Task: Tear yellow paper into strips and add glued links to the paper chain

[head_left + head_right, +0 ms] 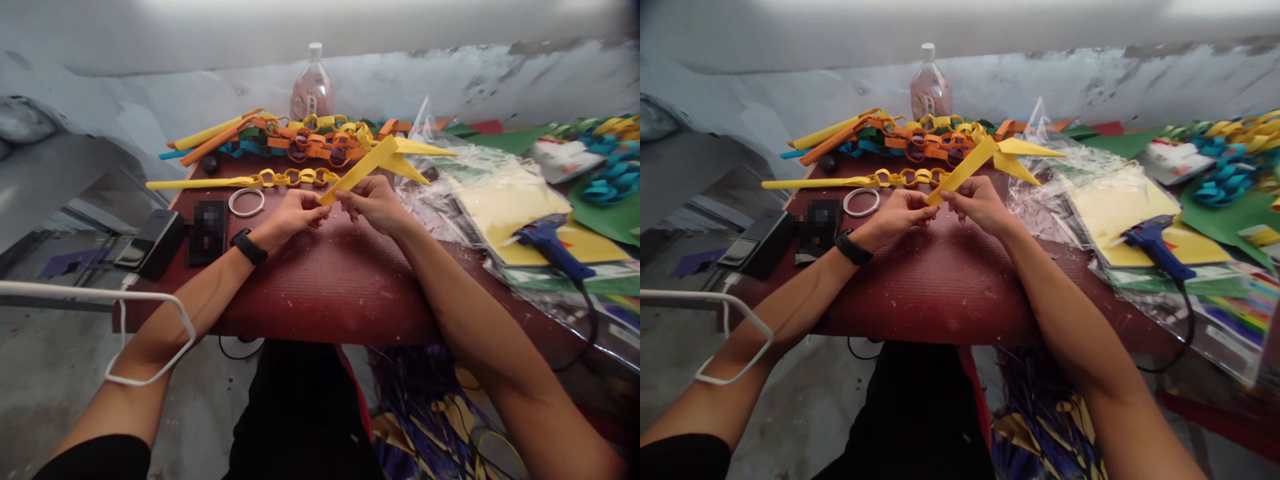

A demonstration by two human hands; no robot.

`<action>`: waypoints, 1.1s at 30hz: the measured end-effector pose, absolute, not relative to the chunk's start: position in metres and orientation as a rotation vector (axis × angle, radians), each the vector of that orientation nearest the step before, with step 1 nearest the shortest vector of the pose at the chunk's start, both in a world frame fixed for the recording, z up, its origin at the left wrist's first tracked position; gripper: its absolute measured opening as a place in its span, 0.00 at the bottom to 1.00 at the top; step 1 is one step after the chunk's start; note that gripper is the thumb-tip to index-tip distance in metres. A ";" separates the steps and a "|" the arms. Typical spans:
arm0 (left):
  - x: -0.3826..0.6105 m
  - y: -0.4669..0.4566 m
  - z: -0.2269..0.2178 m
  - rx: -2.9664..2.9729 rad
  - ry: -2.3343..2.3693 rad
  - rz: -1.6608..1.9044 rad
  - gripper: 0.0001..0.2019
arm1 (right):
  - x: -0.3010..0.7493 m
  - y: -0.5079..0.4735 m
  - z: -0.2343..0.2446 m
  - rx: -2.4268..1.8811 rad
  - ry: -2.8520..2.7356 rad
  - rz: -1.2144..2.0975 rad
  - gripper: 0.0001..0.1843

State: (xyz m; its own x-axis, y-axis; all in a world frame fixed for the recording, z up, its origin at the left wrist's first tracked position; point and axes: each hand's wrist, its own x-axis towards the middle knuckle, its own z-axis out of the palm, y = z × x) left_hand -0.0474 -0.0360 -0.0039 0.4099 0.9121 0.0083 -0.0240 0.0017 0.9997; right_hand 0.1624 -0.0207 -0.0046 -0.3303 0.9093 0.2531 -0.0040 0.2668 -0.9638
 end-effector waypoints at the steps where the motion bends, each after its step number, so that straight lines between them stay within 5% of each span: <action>1: -0.047 -0.036 -0.004 1.362 0.880 0.893 0.14 | 0.163 -0.021 -0.004 -0.854 -1.590 1.221 0.27; 16: -0.045 -0.040 0.006 1.227 1.013 0.816 0.13 | 0.174 -0.013 -0.004 -0.882 -1.484 1.242 0.24; 33: -0.044 -0.039 0.007 1.179 1.072 0.831 0.17 | 0.212 0.013 -0.002 -0.943 -1.312 0.872 0.29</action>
State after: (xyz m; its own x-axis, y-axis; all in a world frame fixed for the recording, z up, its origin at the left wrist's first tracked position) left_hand -0.0436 -0.0392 0.0073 0.3024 0.9297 -0.2101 0.0291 0.2113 0.9770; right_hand 0.2117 0.0129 -0.0019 0.0709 0.9215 0.3817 0.0045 0.3824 -0.9240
